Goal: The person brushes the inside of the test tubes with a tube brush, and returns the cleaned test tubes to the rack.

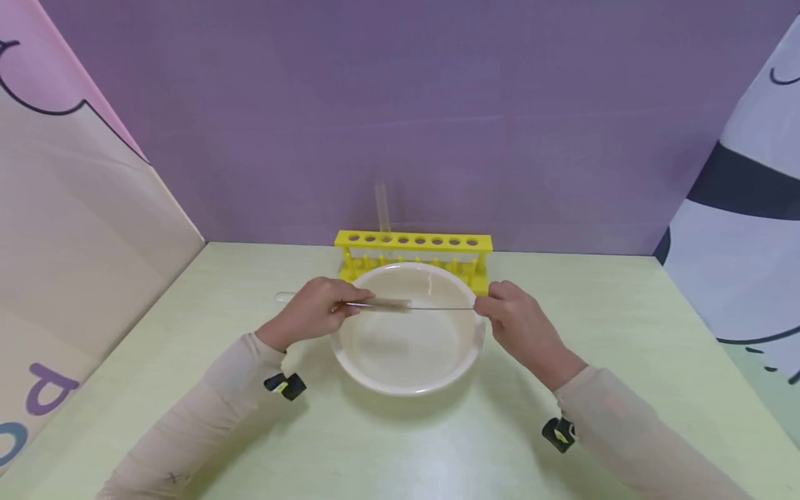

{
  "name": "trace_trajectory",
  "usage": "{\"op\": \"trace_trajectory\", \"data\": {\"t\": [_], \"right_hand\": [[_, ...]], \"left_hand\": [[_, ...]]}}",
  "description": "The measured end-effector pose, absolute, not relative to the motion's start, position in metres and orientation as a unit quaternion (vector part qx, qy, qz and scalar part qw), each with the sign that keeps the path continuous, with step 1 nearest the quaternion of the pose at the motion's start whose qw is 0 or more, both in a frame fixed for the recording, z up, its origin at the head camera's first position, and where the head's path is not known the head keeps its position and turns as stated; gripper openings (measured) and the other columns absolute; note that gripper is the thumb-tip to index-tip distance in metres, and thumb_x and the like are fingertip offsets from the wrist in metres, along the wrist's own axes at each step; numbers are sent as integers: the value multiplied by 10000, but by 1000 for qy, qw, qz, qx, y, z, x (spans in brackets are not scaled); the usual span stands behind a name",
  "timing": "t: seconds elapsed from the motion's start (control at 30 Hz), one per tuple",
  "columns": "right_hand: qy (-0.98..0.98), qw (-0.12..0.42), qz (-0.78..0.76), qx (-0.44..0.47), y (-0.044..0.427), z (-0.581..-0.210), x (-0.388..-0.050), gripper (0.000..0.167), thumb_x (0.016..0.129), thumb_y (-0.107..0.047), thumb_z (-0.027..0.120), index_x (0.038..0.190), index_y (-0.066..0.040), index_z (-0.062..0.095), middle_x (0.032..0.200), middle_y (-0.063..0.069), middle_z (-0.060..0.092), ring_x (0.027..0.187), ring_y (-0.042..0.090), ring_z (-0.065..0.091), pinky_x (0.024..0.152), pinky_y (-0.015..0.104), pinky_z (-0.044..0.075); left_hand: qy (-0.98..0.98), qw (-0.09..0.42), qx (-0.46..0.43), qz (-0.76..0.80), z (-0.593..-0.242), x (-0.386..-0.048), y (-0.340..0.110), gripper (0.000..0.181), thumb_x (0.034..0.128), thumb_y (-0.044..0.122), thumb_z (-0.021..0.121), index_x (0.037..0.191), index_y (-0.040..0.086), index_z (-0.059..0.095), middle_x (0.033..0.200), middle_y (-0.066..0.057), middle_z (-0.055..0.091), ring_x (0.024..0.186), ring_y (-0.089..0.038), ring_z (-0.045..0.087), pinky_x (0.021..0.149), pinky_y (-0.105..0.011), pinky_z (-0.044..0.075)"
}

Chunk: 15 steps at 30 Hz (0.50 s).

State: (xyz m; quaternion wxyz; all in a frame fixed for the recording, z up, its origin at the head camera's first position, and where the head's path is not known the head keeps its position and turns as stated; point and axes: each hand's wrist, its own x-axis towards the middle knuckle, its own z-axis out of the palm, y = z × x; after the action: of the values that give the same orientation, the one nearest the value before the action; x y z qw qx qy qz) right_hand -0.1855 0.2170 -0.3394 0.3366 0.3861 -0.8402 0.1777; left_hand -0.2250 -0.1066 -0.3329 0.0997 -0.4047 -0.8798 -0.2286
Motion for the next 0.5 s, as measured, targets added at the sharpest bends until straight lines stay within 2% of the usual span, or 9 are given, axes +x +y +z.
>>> {"op": "trace_trajectory", "data": {"t": [0.27,0.5], "right_hand": [[-839,343,169,386,216,-339,-186,378,569,292,673,726,-51,686,660,-2,471,641,119,407,505,251,424],[-821,364,154,412,214,-340,-189,390,550,298,632,728,-45,683,664,21,444,626,134,399,490,245,396]], "left_hand": [[-885,52,-378,-265,-330,-224,-102,255,863,30,641,1112,20,691,968,-76,718,516,-54,381,502,-186,309],[-888,25,-371,-269,-327,-225,-101,261,868,50,646,1124,18,684,963,-75,717,518,-55,384,512,-192,322]]}}
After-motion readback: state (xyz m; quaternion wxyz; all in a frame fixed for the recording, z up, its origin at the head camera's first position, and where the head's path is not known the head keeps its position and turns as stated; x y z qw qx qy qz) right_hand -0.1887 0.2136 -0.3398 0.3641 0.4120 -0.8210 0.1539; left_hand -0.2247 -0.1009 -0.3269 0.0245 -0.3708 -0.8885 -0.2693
